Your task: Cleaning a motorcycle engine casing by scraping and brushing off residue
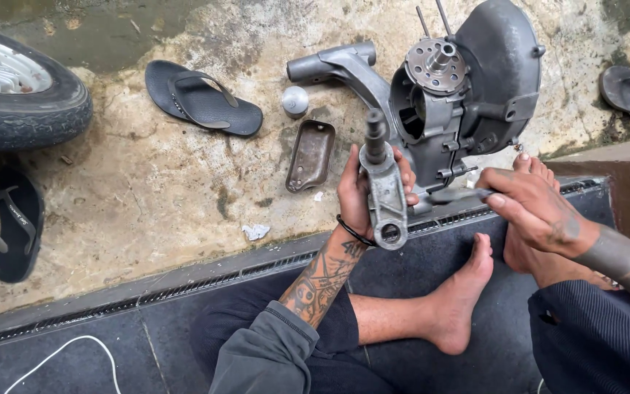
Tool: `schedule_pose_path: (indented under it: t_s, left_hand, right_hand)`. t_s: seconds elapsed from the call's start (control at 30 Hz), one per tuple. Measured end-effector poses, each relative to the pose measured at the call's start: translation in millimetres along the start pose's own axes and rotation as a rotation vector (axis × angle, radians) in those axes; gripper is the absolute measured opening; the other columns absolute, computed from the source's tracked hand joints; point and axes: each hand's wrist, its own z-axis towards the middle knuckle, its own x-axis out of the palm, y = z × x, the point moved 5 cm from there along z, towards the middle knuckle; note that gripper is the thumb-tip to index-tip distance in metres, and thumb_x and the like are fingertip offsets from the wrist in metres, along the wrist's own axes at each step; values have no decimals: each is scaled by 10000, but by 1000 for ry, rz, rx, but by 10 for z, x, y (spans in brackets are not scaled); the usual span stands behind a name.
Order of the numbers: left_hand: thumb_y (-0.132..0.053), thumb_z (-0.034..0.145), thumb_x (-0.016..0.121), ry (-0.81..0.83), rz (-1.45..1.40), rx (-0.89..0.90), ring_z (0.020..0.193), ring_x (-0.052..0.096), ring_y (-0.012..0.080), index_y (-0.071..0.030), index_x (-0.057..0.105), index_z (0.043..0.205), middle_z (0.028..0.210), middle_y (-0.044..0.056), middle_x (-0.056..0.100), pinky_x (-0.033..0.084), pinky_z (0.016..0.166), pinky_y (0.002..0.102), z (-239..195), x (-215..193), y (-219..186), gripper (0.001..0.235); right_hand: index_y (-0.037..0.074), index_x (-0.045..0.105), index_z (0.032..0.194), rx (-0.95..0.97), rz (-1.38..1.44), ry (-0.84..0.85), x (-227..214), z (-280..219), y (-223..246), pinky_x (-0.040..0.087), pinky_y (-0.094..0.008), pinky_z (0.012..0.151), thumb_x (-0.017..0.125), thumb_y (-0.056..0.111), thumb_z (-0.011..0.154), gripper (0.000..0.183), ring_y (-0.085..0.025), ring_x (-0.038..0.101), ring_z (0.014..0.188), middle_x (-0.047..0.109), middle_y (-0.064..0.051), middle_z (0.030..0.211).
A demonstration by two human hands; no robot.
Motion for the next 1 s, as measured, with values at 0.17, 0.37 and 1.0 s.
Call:
schedule_pose_path:
  t_s: [0.17, 0.37, 1.0]
  left_hand:
    - [-605, 1058, 420, 9, 66, -5, 676, 575, 271, -10, 613, 1128, 831, 186, 577, 547, 557, 407, 8, -22, -20, 630]
    - [-672, 959, 590, -329, 57, -268, 695, 724, 341, 80, 632, 1221, 1060, 271, 710, 640, 639, 434, -140, -309, 174, 797]
    - [-493, 1006, 613, -332, 161, -89, 848, 736, 383, 13, 634, 1194, 975, 231, 705, 637, 775, 585, -60, -242, 102, 540]
  right_hand:
    - [77, 580, 947, -134, -91, -103, -373, 245, 625, 426, -422, 722, 410, 271, 1053, 280, -306, 553, 736, 570, -91, 809]
    - [220, 712, 1033, -68, -430, -91, -347, 420, 450, 319, -432, 972, 490, 589, 975, 435, -199, 576, 916, 617, -7, 919]
    - [177, 751, 904, -92, -341, -74, -690, 280, 582, 358, -466, 999, 624, 492, 920, 340, -172, 686, 817, 744, 0, 871]
